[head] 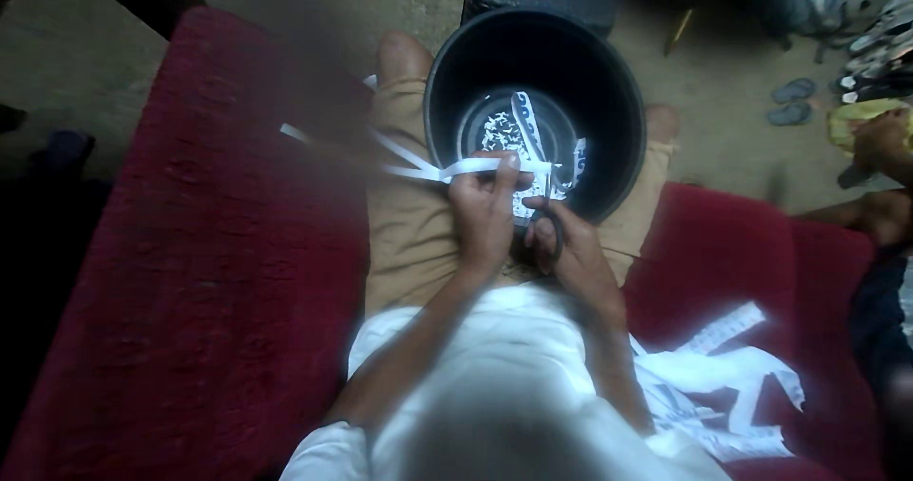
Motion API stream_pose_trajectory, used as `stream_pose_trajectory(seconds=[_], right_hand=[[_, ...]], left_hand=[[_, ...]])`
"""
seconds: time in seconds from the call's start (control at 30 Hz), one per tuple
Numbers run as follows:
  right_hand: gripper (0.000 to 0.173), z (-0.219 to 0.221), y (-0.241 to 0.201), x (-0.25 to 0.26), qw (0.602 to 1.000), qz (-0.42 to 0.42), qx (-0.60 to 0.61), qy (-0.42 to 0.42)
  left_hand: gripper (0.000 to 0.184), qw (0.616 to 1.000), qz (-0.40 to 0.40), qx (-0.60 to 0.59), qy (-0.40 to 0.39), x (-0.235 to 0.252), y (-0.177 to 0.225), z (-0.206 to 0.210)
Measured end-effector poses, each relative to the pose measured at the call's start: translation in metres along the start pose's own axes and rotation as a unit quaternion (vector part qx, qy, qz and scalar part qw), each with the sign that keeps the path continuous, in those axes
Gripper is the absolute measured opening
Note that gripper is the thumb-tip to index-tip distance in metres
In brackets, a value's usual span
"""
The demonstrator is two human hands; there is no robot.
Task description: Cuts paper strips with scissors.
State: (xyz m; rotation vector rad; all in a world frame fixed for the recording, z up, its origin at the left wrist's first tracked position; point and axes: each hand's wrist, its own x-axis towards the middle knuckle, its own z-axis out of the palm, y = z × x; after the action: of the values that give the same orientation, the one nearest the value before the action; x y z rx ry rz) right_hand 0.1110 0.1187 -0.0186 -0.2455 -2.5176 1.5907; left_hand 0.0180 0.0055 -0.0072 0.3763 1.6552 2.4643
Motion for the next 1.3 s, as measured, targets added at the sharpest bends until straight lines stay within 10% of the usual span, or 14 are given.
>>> stream_pose_trajectory(seconds=[1.3], right_hand=[[0.045, 0.0013, 0.0017, 0.0055, 0.999, -0.023, -0.015, 0.017]], left_hand=[[0.015, 1.000, 0.001, 0.000, -0.006, -0.0007, -0.0015, 0.0014]])
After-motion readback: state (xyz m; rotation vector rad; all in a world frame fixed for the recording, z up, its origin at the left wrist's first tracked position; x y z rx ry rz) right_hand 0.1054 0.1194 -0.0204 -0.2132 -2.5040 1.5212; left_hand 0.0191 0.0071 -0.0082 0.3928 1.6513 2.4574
